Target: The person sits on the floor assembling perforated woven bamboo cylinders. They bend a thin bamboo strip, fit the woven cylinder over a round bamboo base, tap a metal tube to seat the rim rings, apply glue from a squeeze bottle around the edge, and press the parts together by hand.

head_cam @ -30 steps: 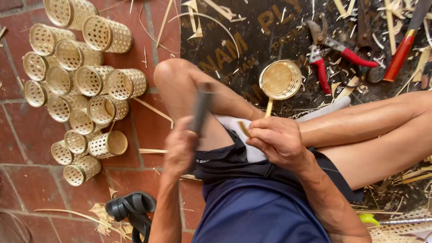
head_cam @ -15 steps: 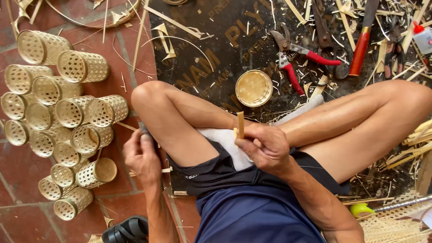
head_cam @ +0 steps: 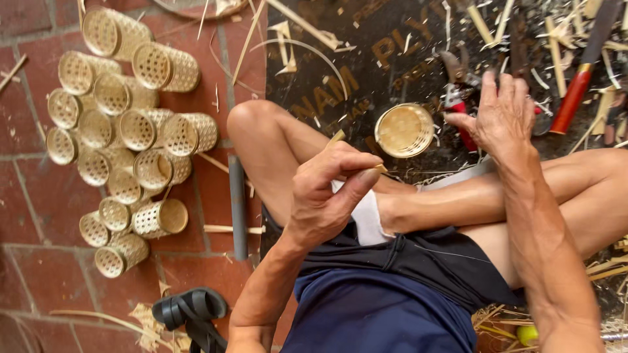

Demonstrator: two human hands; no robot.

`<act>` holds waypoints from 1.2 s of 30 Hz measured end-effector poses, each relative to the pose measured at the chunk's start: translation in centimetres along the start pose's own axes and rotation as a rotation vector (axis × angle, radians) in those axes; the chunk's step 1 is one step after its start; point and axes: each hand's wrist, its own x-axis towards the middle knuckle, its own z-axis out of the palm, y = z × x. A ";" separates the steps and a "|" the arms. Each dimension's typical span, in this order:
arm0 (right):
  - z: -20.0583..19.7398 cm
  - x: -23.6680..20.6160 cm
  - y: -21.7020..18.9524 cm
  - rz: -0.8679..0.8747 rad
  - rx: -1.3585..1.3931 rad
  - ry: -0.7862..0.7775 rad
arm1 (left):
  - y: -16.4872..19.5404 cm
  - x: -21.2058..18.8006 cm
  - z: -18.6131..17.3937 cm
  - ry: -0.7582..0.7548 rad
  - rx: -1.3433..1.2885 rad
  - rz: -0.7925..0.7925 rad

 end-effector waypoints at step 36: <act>-17.1 -5.0 -11.1 -0.163 0.947 -0.169 | -4.6 -0.9 -0.2 0.105 0.079 0.268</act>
